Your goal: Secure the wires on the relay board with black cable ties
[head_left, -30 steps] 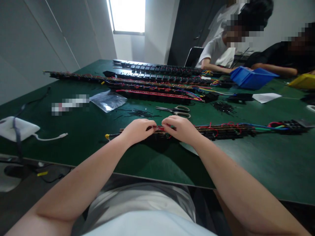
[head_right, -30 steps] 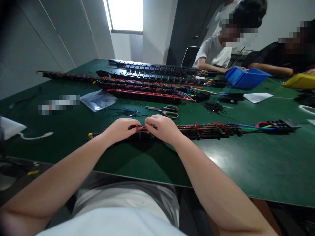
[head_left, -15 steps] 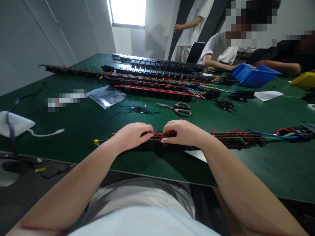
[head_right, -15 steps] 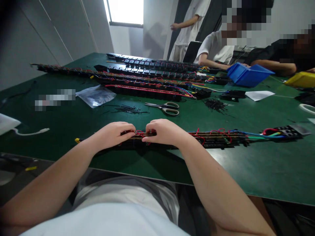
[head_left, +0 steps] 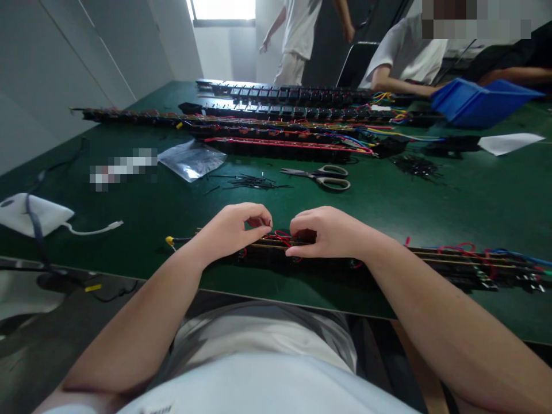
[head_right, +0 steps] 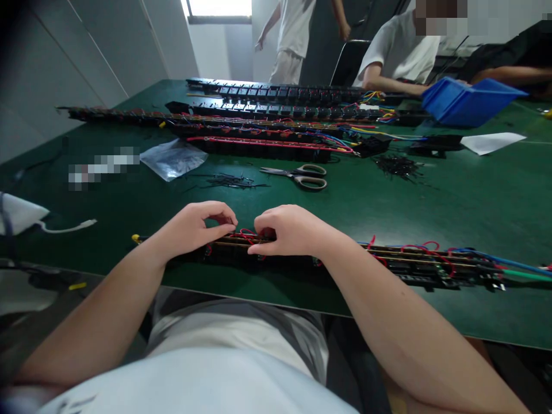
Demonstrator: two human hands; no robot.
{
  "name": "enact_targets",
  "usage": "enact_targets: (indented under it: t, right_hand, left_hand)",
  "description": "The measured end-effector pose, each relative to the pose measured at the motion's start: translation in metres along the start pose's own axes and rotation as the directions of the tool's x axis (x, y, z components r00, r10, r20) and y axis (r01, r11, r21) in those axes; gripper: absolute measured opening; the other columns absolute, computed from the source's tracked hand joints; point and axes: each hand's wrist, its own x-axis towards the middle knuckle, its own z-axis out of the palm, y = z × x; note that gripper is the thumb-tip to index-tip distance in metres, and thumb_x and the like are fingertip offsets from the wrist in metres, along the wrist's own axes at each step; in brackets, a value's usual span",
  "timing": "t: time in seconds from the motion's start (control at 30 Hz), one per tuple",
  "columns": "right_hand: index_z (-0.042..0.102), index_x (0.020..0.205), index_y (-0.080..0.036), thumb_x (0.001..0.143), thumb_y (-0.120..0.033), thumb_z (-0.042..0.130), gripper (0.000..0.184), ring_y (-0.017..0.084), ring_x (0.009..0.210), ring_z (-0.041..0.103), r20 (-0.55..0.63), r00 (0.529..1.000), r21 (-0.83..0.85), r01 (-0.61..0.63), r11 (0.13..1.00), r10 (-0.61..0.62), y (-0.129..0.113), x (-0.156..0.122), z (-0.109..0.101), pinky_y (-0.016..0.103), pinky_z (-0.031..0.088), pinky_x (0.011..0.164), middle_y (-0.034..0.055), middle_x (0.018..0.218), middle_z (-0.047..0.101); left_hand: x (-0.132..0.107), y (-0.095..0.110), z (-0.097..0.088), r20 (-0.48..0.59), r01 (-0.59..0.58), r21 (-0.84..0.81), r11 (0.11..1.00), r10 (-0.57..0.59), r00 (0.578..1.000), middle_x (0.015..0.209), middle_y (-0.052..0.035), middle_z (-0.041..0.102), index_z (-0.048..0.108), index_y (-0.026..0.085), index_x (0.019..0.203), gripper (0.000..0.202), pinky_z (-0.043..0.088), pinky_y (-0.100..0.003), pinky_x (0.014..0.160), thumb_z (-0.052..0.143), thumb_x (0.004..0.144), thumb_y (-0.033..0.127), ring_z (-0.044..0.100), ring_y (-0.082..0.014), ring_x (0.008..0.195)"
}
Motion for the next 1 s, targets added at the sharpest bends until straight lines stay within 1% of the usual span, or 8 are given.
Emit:
enact_targets:
  t: [0.1,0.2,0.53,0.73,0.87,0.93,1.0]
  right_hand:
    - [0.065,0.093,-0.015,0.096,-0.049,0.061,0.034,0.01,0.069,0.061,0.014,1.0,0.002,-0.002,1.0,0.002,0.0,0.002,0.001,0.028,0.055,0.065,0.0003,0.084,0.066]
    - [0.065,0.096,-0.015,0.096,-0.048,0.061,0.033,0.011,0.07,0.061,0.025,1.0,0.005,-0.003,1.0,0.002,0.001,0.002,0.001,0.028,0.055,0.065,0.0006,0.085,0.066]
    - [0.065,0.098,-0.015,0.096,-0.048,0.061,0.033,0.011,0.072,0.062,0.031,0.999,0.033,-0.013,0.999,0.012,0.0,0.002,0.0,0.029,0.056,0.067,0.0011,0.087,0.066]
    - [0.066,0.101,-0.015,0.097,-0.046,0.061,0.032,0.012,0.076,0.064,0.052,0.998,0.042,-0.023,0.999,0.02,-0.001,0.002,-0.002,0.031,0.057,0.07,0.0019,0.09,0.067]
    - [0.066,0.104,-0.015,0.097,-0.044,0.06,0.03,0.013,0.079,0.065,0.076,0.996,0.028,-0.04,0.999,0.038,-0.003,0.002,-0.003,0.032,0.058,0.072,0.0031,0.095,0.068]
    - [0.066,0.106,-0.015,0.097,-0.043,0.061,0.03,0.014,0.081,0.066,0.089,0.994,0.017,-0.059,0.998,0.057,-0.003,0.002,-0.002,0.032,0.058,0.073,0.0036,0.097,0.069]
    - [0.066,0.107,-0.015,0.097,-0.043,0.061,0.03,0.014,0.083,0.066,0.1,0.992,0.008,-0.072,0.997,0.071,-0.003,0.003,-0.002,0.033,0.058,0.075,0.004,0.099,0.069]
  left_hand:
    - [0.001,0.002,0.002,-0.033,0.02,-0.016,1.0,-0.021,0.999,0.094,-0.0025,0.069,0.067,0.014,0.096,0.022,0.058,-0.034,0.082,0.063,0.097,0.035,0.066,-0.0144,0.086]
    - [0.001,0.002,0.004,-0.044,0.048,-0.028,0.998,-0.049,0.998,0.093,-0.0024,0.069,0.067,0.014,0.097,0.024,0.058,-0.034,0.08,0.062,0.097,0.037,0.066,-0.0141,0.084]
    - [0.003,0.003,0.005,-0.04,0.103,-0.059,0.993,-0.105,0.994,0.099,-0.0041,0.07,0.066,0.014,0.108,0.027,0.06,-0.036,0.084,0.059,0.099,0.039,0.068,-0.015,0.087]
    - [0.003,0.002,0.006,-0.002,0.106,0.003,0.994,-0.106,0.994,0.104,-0.0051,0.069,0.066,0.014,0.109,0.028,0.059,-0.037,0.085,0.06,0.098,0.039,0.067,-0.0165,0.092]
    - [0.001,0.006,0.006,0.031,0.113,0.063,0.992,-0.115,0.993,0.107,-0.0058,0.069,0.065,0.015,0.112,0.029,0.059,-0.038,0.086,0.059,0.099,0.039,0.067,-0.0169,0.094]
    - [0.003,0.009,0.0,0.071,0.108,0.099,0.989,-0.115,0.991,0.108,-0.006,0.069,0.065,0.015,0.113,0.029,0.06,-0.037,0.086,0.059,0.099,0.039,0.067,-0.0168,0.094]
    - [0.011,0.009,-0.013,0.128,0.099,0.15,0.984,-0.119,0.985,0.108,-0.006,0.069,0.065,0.015,0.113,0.029,0.06,-0.037,0.085,0.059,0.099,0.039,0.067,-0.0165,0.093]
